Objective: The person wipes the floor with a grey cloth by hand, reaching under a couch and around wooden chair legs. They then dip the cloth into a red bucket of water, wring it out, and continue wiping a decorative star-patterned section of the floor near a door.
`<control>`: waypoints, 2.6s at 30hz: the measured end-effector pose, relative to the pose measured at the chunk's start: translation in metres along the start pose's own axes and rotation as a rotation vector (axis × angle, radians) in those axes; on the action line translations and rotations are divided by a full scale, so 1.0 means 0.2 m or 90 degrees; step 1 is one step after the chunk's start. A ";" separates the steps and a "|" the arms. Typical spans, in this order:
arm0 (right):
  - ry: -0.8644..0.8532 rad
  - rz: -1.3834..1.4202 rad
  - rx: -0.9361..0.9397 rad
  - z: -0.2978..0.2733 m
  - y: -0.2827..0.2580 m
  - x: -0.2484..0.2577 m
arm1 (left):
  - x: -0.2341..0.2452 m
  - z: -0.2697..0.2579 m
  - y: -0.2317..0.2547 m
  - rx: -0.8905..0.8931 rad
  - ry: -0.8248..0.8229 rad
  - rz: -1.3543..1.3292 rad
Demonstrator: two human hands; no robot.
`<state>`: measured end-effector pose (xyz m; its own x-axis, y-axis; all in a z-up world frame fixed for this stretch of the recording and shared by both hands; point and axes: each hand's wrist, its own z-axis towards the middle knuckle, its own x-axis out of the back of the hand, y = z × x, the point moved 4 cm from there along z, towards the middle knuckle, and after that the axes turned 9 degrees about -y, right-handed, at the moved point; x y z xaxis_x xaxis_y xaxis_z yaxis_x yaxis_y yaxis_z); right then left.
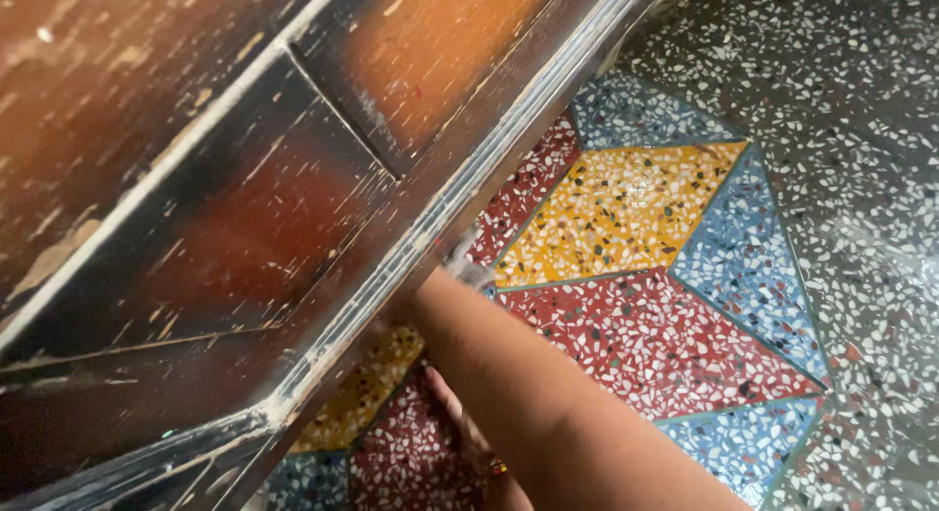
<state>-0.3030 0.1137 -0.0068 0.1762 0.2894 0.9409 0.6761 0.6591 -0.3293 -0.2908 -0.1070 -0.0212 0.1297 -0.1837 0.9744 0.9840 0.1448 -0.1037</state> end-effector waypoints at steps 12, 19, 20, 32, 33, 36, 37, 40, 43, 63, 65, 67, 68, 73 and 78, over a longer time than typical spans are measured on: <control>0.131 -0.005 -0.430 -0.36 0.76 0.34 | 0.12 0.06 0.02 0.058 -0.159 -0.182; 0.214 0.027 -0.490 -1.02 0.41 0.25 | 0.10 0.05 0.03 0.068 -0.176 -0.176; 0.205 0.026 -0.495 -1.14 0.35 0.22 | 0.11 0.04 0.03 0.069 -0.174 -0.165; 0.147 -0.082 -0.559 -2.26 -0.31 -0.21 | 0.09 0.04 0.04 0.077 -0.189 -0.144; 0.146 -0.089 -0.554 -2.25 -0.31 -0.20 | 0.09 0.06 0.04 0.072 -0.188 -0.143; 0.141 -0.093 -0.551 -2.24 -0.34 -0.17 | 0.08 0.06 0.03 0.070 -0.190 -0.134; 0.142 -0.094 -0.554 -2.23 -0.33 -0.16 | 0.07 0.06 0.03 0.073 -0.188 -0.144; 0.134 -0.088 -0.555 -2.23 -0.34 -0.14 | 0.04 0.04 0.03 0.071 -0.185 -0.140; 0.143 -0.071 -0.561 -2.23 -0.34 -0.13 | -0.02 0.06 0.02 0.062 -0.176 -0.127; 0.160 -0.009 -0.522 -2.31 -0.40 -0.09 | 0.58 -1.02 -0.21 -0.160 -0.718 -0.002; 0.173 -0.010 -0.524 -2.29 -0.38 -0.08 | 0.60 -1.04 -0.20 -0.219 -0.741 0.085; 0.171 -0.036 -0.519 -2.29 -0.37 -0.09 | 0.59 -1.05 -0.20 -0.232 -0.748 0.096; 0.171 -0.034 -0.515 -2.29 -0.36 -0.10 | 0.57 -1.06 -0.21 -0.243 -0.760 0.110; 0.172 -0.040 -0.509 -2.27 -0.30 -0.13 | 0.50 -1.07 -0.24 -0.262 -0.707 0.057; 0.184 -0.058 -0.502 -2.23 -0.22 -0.13 | 0.41 -1.09 -0.25 -0.272 -0.688 0.029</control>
<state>-0.0173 -0.2324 0.0181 0.2001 -0.0018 0.9798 0.9790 -0.0379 -0.2001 -0.3026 -0.3412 0.0200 0.1978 0.7682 0.6089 0.9687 -0.2483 -0.0013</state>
